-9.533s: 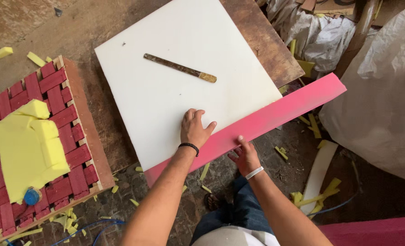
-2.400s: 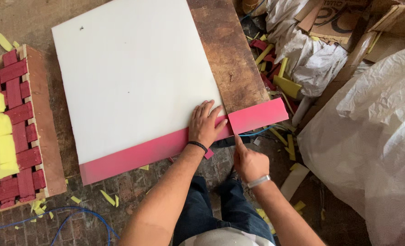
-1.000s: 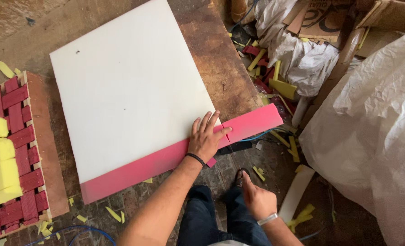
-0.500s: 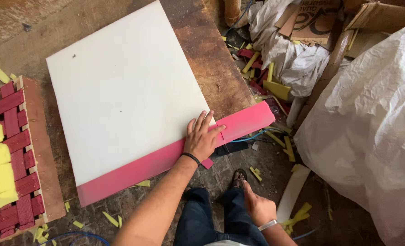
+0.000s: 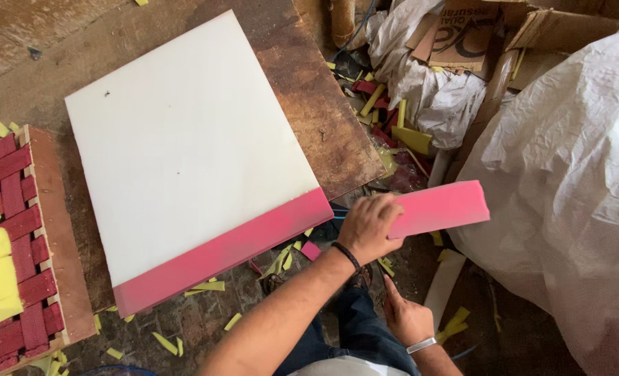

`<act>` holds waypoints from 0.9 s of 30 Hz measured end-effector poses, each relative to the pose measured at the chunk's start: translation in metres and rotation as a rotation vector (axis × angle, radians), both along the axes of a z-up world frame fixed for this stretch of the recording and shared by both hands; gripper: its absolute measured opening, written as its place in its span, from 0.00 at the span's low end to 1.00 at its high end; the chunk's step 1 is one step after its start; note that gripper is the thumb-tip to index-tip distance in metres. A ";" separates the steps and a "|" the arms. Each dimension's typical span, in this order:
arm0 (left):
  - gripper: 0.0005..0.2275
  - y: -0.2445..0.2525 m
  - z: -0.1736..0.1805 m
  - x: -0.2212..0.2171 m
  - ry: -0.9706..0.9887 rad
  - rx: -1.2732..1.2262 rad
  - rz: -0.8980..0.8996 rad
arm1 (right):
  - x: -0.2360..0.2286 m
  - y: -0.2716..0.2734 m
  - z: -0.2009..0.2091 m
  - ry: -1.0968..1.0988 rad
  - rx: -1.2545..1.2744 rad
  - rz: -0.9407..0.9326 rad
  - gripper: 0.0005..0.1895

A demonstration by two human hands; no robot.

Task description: The person measures and cuts a pink foam strip, then uses a pneumatic spray gun to apply a coating to a yellow foam piece on a red woven mat and to a white board with a pink edge. The person handles the foam pieces and spray gun throughout the task.

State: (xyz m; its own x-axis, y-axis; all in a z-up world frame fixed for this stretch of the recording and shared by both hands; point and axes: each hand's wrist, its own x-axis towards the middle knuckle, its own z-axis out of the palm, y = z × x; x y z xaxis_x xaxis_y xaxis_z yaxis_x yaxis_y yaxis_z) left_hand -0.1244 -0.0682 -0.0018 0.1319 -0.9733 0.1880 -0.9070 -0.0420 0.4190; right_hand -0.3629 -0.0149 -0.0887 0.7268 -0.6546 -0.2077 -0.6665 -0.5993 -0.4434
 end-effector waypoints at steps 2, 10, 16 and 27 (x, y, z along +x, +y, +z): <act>0.25 0.008 0.005 -0.012 0.091 -0.028 0.055 | -0.001 -0.007 -0.006 0.022 0.021 -0.040 0.31; 0.27 0.041 0.028 0.003 0.419 0.116 0.455 | -0.009 -0.027 -0.013 0.079 0.219 -0.223 0.28; 0.30 0.071 0.049 0.040 1.504 -0.055 0.688 | -0.006 -0.047 -0.003 -0.079 0.478 -0.464 0.29; 0.22 0.162 0.047 0.084 1.898 -0.473 0.874 | 0.091 -0.084 0.026 -0.558 0.747 -0.451 0.23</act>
